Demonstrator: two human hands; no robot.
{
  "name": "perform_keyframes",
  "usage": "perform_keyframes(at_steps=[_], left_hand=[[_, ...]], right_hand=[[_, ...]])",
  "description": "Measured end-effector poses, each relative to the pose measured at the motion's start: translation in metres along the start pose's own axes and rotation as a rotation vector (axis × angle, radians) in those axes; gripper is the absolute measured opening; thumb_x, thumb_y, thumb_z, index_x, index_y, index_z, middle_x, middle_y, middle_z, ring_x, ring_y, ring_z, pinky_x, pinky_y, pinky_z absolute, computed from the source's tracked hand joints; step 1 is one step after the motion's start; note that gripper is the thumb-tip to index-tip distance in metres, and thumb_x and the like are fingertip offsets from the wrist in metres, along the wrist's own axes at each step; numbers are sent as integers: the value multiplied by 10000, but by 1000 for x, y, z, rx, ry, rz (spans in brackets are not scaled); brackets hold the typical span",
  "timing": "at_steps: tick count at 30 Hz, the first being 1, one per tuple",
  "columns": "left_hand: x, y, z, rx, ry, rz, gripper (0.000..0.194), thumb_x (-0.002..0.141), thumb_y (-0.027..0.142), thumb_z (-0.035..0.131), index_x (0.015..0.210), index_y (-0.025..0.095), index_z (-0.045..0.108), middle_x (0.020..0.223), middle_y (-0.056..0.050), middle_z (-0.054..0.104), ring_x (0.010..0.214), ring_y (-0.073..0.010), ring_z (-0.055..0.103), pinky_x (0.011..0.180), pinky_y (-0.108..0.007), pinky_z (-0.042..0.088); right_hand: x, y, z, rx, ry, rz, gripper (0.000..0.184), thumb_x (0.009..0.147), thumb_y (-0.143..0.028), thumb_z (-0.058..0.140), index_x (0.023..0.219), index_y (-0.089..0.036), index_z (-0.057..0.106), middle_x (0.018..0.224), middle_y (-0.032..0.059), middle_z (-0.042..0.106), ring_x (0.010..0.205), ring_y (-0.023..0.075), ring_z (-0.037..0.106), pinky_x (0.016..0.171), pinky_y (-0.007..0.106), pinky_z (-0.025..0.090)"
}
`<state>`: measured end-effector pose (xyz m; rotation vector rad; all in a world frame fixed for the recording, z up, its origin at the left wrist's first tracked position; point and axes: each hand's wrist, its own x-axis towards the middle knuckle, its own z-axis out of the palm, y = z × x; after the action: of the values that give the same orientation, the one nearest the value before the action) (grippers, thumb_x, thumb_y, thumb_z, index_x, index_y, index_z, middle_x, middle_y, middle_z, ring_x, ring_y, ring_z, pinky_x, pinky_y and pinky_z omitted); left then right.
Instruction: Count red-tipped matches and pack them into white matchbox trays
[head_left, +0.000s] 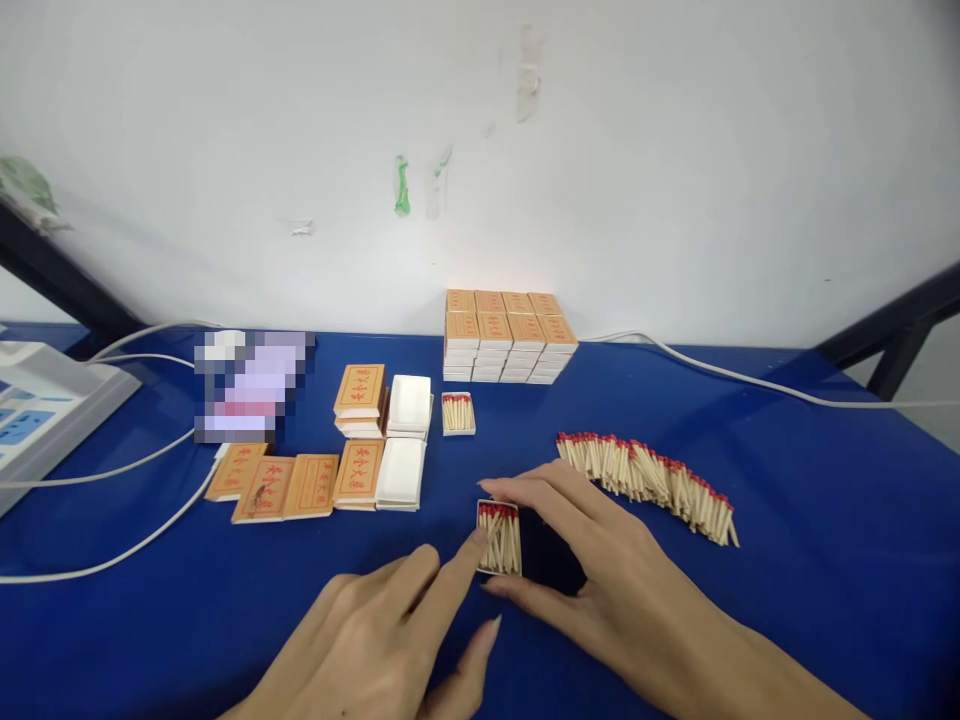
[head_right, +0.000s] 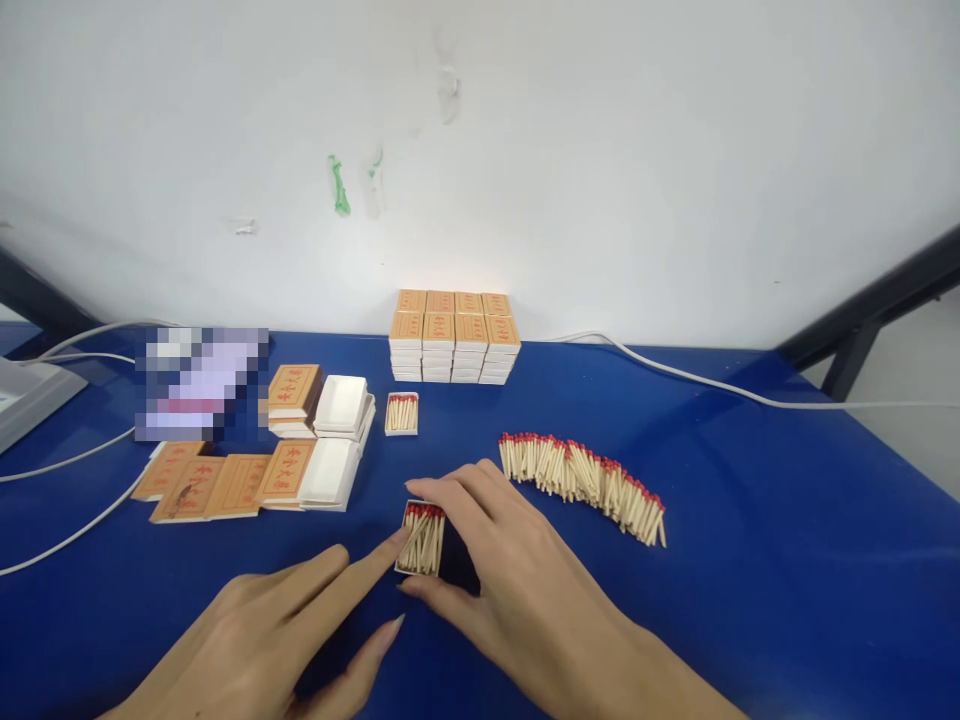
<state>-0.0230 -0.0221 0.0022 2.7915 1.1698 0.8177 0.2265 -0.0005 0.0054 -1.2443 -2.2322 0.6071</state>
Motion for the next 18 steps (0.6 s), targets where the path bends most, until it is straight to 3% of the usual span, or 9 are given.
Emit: perform_keyframes(at_steps=[7,13,18], left_hand=[[5,1,-2,-11,21,1,353,1199,343,403,1436,188,614,975,-41,801,698,-211,812,468,-345,609],[4,2,-2,-27,28,7,340,1195,320,392,1421,189,609,934,-28,806,723,-210,823,475,-327,602],[3,4,-4,-126,17,-43,278,1128,235,513,1385,201,614,909,12,787,688,-179,804,497,-317,609]], right_hand=[[0,-1,5,-24,38,5,602,977,-320,835,1489,-340,519,1335,57,668,1182,239,721,989,421,654],[-4,-5,3,-7,-16,36,696,950,-273,836,1540,-367,478,1401,53,636,1238,238,705,1051,430,642],[0,-6,2,-20,35,46,565,989,-247,777,1477,-373,522,1356,36,657,1193,217,723,1010,403,650]])
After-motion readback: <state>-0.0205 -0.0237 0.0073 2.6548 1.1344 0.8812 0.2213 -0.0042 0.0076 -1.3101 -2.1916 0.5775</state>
